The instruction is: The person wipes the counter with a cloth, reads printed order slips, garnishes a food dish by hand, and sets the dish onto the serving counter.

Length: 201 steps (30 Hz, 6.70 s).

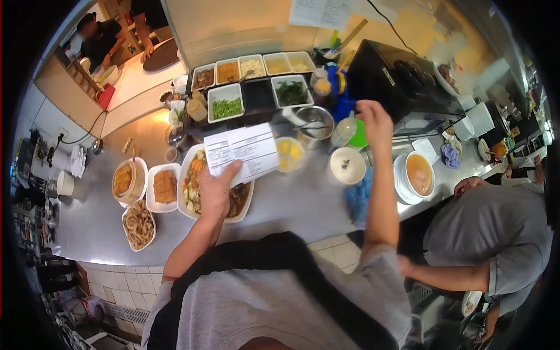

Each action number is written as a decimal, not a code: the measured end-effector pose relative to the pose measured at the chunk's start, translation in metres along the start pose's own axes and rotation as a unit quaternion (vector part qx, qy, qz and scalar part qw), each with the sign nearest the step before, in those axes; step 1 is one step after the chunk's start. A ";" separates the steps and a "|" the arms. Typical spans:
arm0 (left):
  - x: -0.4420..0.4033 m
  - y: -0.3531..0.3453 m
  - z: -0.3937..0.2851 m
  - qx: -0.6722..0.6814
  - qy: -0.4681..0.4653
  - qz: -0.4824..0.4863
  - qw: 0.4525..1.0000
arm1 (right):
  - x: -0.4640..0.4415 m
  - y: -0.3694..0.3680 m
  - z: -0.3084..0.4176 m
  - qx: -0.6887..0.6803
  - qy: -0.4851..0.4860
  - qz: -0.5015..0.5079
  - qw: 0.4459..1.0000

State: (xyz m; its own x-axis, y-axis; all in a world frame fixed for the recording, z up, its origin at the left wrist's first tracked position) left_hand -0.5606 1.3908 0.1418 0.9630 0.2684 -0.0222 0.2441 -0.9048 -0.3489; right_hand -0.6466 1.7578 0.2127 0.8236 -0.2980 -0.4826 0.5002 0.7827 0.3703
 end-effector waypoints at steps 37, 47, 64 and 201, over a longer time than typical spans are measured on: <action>-0.028 -0.014 0.007 -0.147 0.027 0.164 0.975 | -0.062 -0.081 0.015 0.264 0.166 0.292 0.904; -0.016 -0.030 0.001 -0.175 0.037 0.255 0.950 | 0.076 -0.152 0.157 0.140 0.308 0.606 0.720; -0.040 -0.028 -0.028 0.057 0.027 0.243 0.968 | 0.034 -0.194 0.161 -0.099 0.030 0.655 0.749; -0.026 0.130 -0.104 -0.175 -0.114 -0.010 0.978 | -0.244 -0.429 0.306 0.335 0.423 0.270 0.798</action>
State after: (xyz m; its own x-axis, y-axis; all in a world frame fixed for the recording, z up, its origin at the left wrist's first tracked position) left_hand -0.5420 1.2322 0.1941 0.9171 0.3174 -0.2410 0.3249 -0.9457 -0.0093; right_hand -0.9804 1.3282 0.4143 0.6345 0.6802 -0.3672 0.3973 0.1205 0.9097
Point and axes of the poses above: each hand's wrist, its own x-axis away from the middle knuckle, its own y-axis out of the back of the hand, z = x × y, the point moved 9 cm from there along -x, towards the middle knuckle, and after that the axes turned 5 degrees about -z, right-handed, at the moved point
